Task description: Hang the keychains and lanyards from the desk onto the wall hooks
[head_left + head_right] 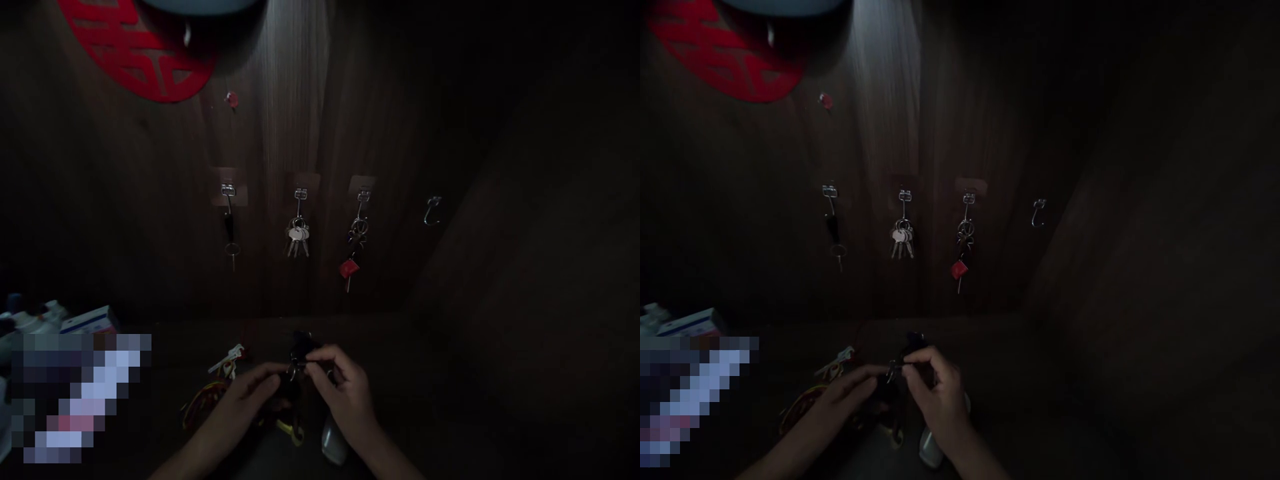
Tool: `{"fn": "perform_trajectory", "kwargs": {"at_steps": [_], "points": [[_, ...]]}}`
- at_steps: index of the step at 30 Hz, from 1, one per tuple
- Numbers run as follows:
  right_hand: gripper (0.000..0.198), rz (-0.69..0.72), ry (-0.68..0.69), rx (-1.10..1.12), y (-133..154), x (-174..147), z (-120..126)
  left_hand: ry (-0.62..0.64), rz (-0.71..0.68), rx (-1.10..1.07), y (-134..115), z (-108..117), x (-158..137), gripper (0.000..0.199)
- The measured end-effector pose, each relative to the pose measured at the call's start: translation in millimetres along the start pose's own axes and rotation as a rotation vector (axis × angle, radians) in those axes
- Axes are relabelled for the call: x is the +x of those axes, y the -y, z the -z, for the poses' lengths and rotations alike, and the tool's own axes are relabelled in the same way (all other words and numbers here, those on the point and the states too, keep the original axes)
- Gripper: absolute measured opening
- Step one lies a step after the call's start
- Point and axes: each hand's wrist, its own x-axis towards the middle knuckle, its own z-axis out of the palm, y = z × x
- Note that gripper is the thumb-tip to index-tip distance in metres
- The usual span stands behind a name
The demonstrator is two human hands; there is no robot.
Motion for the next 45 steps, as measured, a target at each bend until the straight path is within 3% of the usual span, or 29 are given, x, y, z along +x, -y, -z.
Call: {"fn": "perform_trajectory", "kwargs": {"at_steps": [9,17,27,32,38,45], "points": [[0.007,0.077,0.068,-0.036,6,-4,-4,-0.049,-0.204,0.212,-2,-2,-5,0.025],[0.007,0.079,0.089,-0.034,7,-7,-6,-0.057,-0.211,0.278,-6,-6,-6,0.014],[0.016,-0.037,0.062,0.030,-6,-3,-2,-0.358,-0.241,0.056,-65,35,4,0.018],[0.018,-0.034,0.087,0.015,-15,-3,-4,-0.585,-0.423,0.002,-97,58,20,0.017],[0.024,-0.047,0.045,0.008,-13,-3,-9,-0.747,-0.544,-0.039,-131,71,41,0.016],[0.029,-0.043,0.048,-0.003,-9,-2,-9,-0.795,-0.560,-0.005,-145,82,58,0.018]]}}
